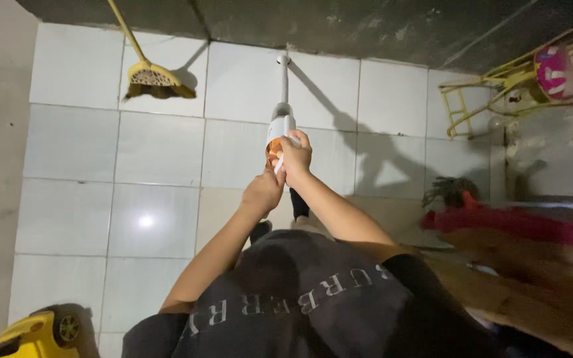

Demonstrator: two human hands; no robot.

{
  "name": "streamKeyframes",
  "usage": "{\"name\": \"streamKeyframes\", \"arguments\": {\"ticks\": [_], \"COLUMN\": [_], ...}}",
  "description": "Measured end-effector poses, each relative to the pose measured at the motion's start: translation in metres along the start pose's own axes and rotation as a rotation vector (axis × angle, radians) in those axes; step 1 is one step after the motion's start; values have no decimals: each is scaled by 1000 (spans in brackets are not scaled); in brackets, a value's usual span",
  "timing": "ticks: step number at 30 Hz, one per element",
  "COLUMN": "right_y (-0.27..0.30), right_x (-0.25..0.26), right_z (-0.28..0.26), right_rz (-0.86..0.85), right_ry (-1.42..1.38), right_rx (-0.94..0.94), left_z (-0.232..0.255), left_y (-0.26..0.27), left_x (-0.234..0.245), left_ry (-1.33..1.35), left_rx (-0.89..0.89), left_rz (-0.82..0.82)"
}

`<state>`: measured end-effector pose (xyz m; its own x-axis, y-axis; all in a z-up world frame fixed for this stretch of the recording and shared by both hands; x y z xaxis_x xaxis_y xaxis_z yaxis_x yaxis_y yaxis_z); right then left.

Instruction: Assembling a cordless vacuum cleaner by connecting the main body and the handle.

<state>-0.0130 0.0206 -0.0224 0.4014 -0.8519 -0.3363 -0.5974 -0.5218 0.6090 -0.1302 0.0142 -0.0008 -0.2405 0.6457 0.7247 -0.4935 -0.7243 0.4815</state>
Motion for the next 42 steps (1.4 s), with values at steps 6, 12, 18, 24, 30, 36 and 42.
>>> {"name": "streamKeyframes", "arguments": {"ticks": [6, 12, 18, 24, 30, 36, 42], "right_y": [62, 78, 4, -19, -37, -36, 18], "right_x": [7, -4, 1, -24, -27, -19, 2], "right_z": [18, 7, 20, -8, -30, -35, -46], "right_rz": [-40, 0, -55, -41, -15, -10, 82], "right_ry": [-11, 90, 102, 63, 93, 38, 1], "right_rx": [-36, -60, 84, 56, 20, 65, -12], "left_z": [-27, -27, -11, -2, 2, 28, 39], "left_y": [56, 57, 15, -32, -67, -45, 7], "left_x": [0, 3, 8, 2, -15, 13, 23], "left_ry": [-2, 7, 6, -9, -65, 30, 16], "left_rx": [-65, -34, 5, 48, -2, -17, -135], "left_rz": [-18, -44, -38, -33, -26, -25, -103]}}
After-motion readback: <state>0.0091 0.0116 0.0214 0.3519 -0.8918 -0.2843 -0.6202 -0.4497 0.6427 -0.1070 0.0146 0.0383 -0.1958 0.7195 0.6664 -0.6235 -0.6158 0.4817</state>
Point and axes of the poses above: each hand's wrist, its own y-axis away from the middle knuckle, its own x-axis out of the back of the hand, z = x × y, the point moved 1 cm from there along -y, towards the middle knuckle, and after that the axes turned 11 degrees about -y, right-handed, at the moved point
